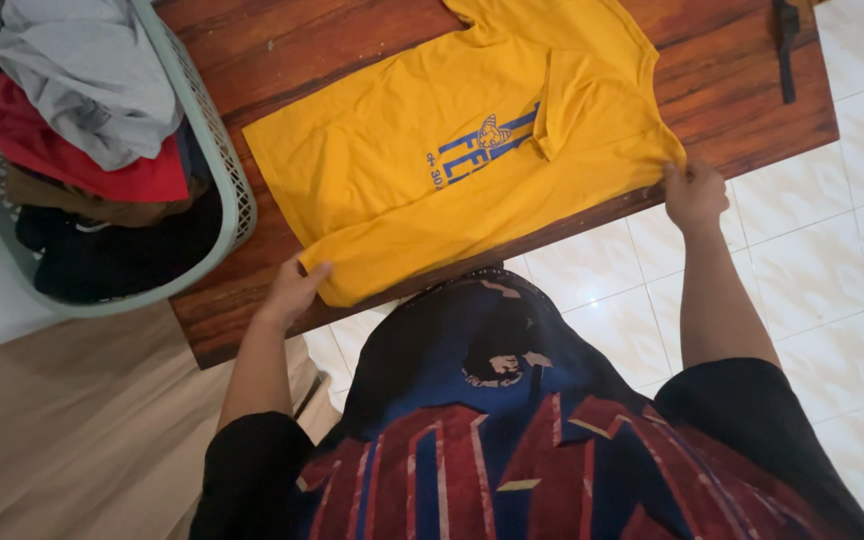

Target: The person folds several t-shirts one by one on a wooden table. They take each shirt from a laundry basket, lay it flat, fold the sides and bottom, and place the folded shirt on a growing stack. The shirts include black, yellow, red, brown, and blue colors.

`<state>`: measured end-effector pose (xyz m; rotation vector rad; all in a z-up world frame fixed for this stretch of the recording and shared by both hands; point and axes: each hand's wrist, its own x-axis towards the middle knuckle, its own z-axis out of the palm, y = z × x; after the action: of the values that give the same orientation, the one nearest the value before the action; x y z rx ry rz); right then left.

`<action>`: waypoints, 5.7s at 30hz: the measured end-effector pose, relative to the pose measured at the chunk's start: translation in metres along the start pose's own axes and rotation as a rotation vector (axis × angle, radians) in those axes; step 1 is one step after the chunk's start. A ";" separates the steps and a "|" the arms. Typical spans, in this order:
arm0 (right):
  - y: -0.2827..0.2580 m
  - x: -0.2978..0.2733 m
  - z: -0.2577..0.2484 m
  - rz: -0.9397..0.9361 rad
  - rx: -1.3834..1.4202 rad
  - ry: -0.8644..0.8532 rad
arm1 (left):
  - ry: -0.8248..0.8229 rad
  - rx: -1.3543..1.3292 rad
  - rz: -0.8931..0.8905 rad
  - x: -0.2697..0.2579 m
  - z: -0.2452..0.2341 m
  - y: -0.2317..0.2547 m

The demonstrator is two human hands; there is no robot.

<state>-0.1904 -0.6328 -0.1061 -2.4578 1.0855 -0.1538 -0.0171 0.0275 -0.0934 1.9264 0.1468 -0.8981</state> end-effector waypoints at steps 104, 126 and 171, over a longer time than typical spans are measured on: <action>-0.109 0.135 0.034 -0.298 0.714 -0.253 | 0.007 0.832 0.401 0.039 0.006 0.099; -0.104 0.020 0.058 -0.632 -0.083 0.366 | 0.692 0.196 -0.016 0.034 0.032 0.026; -0.209 -0.092 0.087 -0.888 -0.223 -0.234 | -0.016 0.952 0.660 0.095 0.183 0.160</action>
<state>-0.0887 -0.4119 -0.0844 -2.8898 -0.1449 -0.0069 0.0280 -0.2295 -0.0858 2.5524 -1.0425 -0.5433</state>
